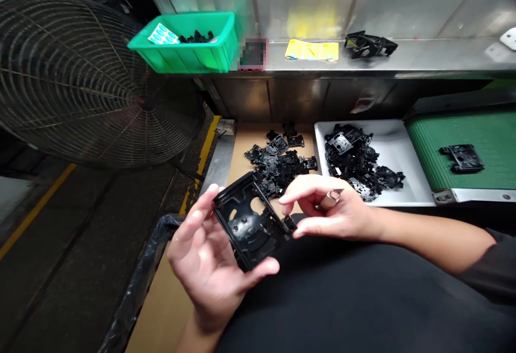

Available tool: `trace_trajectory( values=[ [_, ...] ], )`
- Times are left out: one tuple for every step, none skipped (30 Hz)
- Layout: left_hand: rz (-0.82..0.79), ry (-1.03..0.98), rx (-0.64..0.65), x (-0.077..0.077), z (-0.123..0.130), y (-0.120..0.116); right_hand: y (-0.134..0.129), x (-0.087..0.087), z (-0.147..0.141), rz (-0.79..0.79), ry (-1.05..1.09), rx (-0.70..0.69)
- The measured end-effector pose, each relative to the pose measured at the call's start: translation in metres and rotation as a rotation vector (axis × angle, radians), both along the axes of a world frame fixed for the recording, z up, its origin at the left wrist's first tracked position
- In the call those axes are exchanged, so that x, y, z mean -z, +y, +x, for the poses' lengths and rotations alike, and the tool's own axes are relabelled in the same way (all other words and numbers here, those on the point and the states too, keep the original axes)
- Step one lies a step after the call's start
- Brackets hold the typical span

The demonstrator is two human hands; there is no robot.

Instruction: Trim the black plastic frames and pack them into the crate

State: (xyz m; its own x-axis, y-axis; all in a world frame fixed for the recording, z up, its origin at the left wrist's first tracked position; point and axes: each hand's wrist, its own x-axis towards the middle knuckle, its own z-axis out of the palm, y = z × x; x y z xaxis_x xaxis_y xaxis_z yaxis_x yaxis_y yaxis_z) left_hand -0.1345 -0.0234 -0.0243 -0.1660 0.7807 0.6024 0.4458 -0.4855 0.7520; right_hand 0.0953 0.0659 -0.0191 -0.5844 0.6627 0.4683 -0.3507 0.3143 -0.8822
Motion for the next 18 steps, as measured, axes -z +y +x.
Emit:
trace_trajectory(
  values=[
    [0.019,-0.034,0.017,0.001,-0.003,0.000,-0.001,0.001,-0.003,0.033,0.017,0.012],
    [0.033,-0.047,0.042,0.002,-0.006,-0.001,-0.001,0.001,-0.007,0.067,0.036,0.028],
    [0.043,-0.052,0.057,0.003,-0.008,-0.002,-0.002,0.002,-0.010,0.093,0.055,0.047],
    [0.041,-0.057,0.047,0.003,-0.010,-0.003,-0.003,0.003,-0.013,0.102,0.067,0.065],
    [0.032,-0.064,0.022,0.003,-0.011,-0.005,-0.005,0.004,-0.017,0.093,0.066,0.077],
    [0.012,-0.071,-0.011,0.003,-0.011,-0.008,-0.006,0.005,-0.020,0.075,0.053,0.083],
    [-0.013,-0.078,-0.048,0.002,-0.011,-0.011,-0.008,0.006,-0.023,0.050,0.037,0.082],
    [-0.039,-0.085,-0.078,0.001,-0.012,-0.013,-0.009,0.007,-0.026,0.020,0.021,0.075],
    [-0.063,-0.091,-0.100,0.001,-0.013,-0.015,-0.010,0.007,-0.029,-0.011,0.010,0.065],
    [-0.080,-0.097,-0.110,0.001,-0.014,-0.017,-0.012,0.008,-0.032,-0.044,0.004,0.055],
    [-0.074,-0.095,-0.106,0.001,-0.017,-0.018,-0.012,0.009,-0.035,-0.077,0.004,0.048],
    [-0.060,-0.089,-0.094,0.002,-0.020,-0.019,-0.013,0.009,-0.039,-0.104,0.000,0.042],
    [-0.044,-0.079,-0.082,0.003,-0.024,-0.019,-0.013,0.009,-0.042,-0.121,-0.015,0.035],
    [-0.031,-0.069,-0.073,0.005,-0.028,-0.020,-0.012,0.009,-0.046,-0.124,-0.044,0.026],
    [-0.020,-0.063,-0.066,0.006,-0.032,-0.020,-0.011,0.009,-0.049,-0.112,-0.081,0.019],
    [-0.028,-0.072,-0.060,0.008,-0.036,-0.022,-0.010,0.009,-0.053,-0.086,-0.121,0.017],
    [-0.061,-0.104,-0.052,0.010,-0.038,-0.023,-0.008,0.009,-0.057,-0.044,-0.155,0.021],
    [-0.122,-0.166,-0.030,0.013,-0.040,-0.025,-0.006,0.010,-0.062,0.012,-0.177,0.027]
  ],
)
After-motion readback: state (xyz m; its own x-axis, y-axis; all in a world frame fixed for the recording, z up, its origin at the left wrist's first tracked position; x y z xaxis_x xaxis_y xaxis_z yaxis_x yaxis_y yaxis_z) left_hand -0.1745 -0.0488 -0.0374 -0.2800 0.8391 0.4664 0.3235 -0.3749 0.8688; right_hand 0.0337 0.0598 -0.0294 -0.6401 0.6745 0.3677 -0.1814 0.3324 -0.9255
